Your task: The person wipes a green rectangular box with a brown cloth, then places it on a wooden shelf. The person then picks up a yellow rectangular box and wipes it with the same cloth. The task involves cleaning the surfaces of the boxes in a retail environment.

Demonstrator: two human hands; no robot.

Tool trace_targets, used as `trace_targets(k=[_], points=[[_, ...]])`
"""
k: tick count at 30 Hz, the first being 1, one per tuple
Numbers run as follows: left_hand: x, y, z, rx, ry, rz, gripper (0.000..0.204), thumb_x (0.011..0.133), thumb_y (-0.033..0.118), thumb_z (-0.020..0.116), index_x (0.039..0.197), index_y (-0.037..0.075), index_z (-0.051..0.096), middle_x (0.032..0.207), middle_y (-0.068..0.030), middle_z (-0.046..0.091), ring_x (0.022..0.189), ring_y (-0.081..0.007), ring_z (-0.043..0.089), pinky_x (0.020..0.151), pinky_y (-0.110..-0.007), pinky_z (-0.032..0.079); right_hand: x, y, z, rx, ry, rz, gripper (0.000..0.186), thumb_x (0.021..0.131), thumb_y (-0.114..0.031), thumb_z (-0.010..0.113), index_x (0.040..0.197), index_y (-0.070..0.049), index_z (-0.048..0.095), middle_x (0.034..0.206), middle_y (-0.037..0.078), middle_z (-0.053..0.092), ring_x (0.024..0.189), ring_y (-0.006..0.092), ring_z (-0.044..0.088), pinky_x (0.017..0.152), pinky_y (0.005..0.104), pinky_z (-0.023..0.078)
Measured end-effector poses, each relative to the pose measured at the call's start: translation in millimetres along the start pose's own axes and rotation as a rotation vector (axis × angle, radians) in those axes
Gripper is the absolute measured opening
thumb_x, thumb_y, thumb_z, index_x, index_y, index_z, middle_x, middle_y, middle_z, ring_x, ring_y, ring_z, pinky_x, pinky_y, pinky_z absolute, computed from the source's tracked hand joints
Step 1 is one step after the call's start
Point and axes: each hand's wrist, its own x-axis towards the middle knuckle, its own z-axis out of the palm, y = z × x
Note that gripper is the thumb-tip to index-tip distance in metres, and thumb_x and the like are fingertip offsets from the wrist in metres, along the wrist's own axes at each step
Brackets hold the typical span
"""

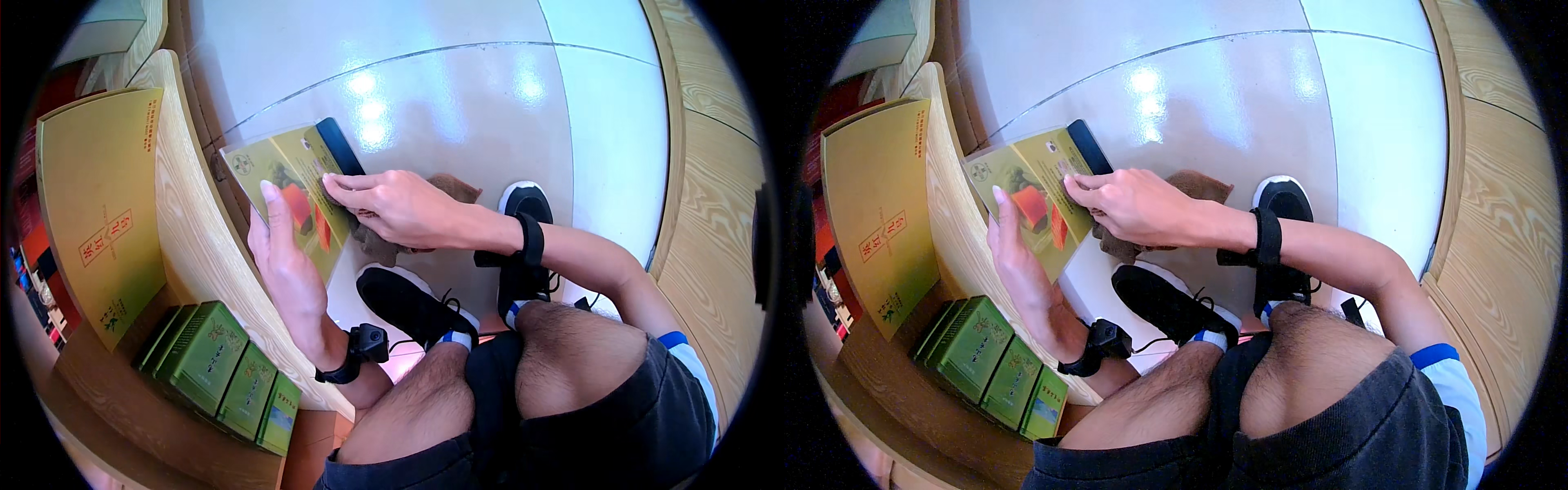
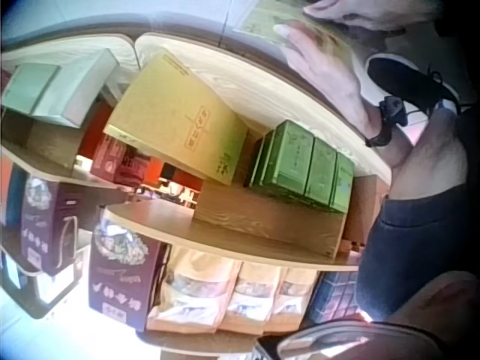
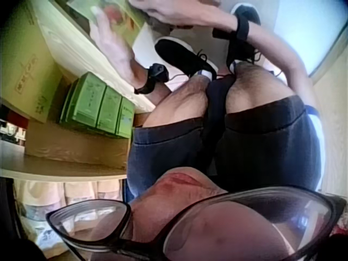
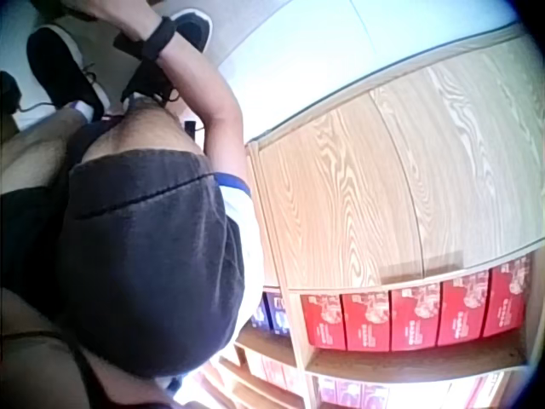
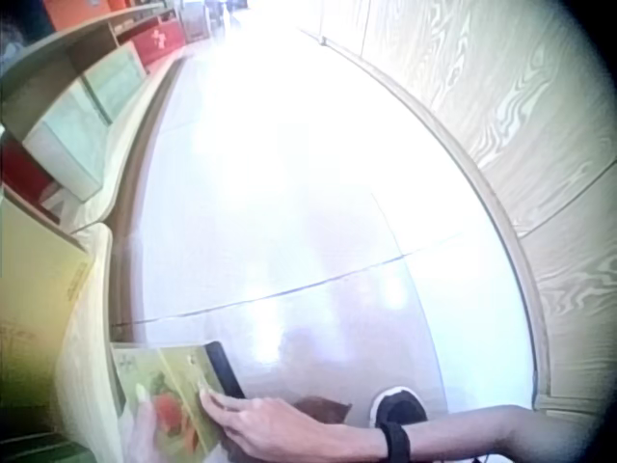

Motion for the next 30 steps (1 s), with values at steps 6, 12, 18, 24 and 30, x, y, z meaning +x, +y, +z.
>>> trace_targets(k=[6,12,18,24,30], points=[[0.2,-0.8,-0.3,-0.027,-0.005,-0.009,0.049,0.111,0.038,0.042,0.13,-0.006,0.057,0.117,-0.0138,0.064,0.103,-0.0186,0.059,0.094,-0.033,0.046,-4.1,-3.5,-0.8,0.02,-0.021,0.028,0.048,0.089,-0.005,0.063,0.137,0.0,0.057,0.135,0.02,0.062,0.085,0.0434,0.068,0.079,0.047,0.058],[0.0,-0.7,-0.4,0.023,0.011,0.009,0.049,0.112,0.037,0.042,0.128,-0.006,0.058,0.115,-0.0134,0.064,0.102,-0.0183,0.059,0.093,-0.033,0.046,-11.6,-5.0,1.2,0.015,-0.037,0.024,0.052,0.088,-0.005,0.063,0.139,-0.001,0.055,0.136,0.019,0.062,0.084,0.0435,0.068,0.078,0.0482,0.057],[-0.9,0.7,0.5,0.028,0.013,0.007,0.05,0.111,0.038,0.043,0.129,-0.006,0.058,0.115,-0.0142,0.064,0.103,-0.0188,0.058,0.094,-0.033,0.046,-20.7,-9.1,0.5,-0.034,-0.091,0.014,0.052,0.086,-0.006,0.063,0.136,0.004,0.052,0.127,0.023,0.065,0.08,0.0434,0.069,0.074,0.0489,0.058],[-1.1,0.5,2.5,0.024,0.024,-0.003,0.052,0.111,0.039,0.042,0.131,-0.006,0.057,0.118,-0.0152,0.063,0.105,-0.0202,0.058,0.097,-0.034,0.044,-29.1,-11.6,0.4,-0.052,-0.121,-0.007,0.053,0.084,-0.006,0.062,0.134,0.009,0.05,0.124,0.026,0.065,0.078,0.0426,0.07,0.072,0.0485,0.058],[0.5,-2.6,-1.4,0.041,0.017,0.013,0.052,0.111,0.039,0.042,0.13,-0.007,0.057,0.117,-0.0158,0.063,0.105,-0.021,0.057,0.097,-0.035,0.044,-33.4,-17.0,-1.4,-0.062,-0.152,-0.003,0.054,0.085,-0.007,0.062,0.135,0.009,0.05,0.113,0.024,0.067,0.077,0.041,0.07,0.071,0.0481,0.058]])
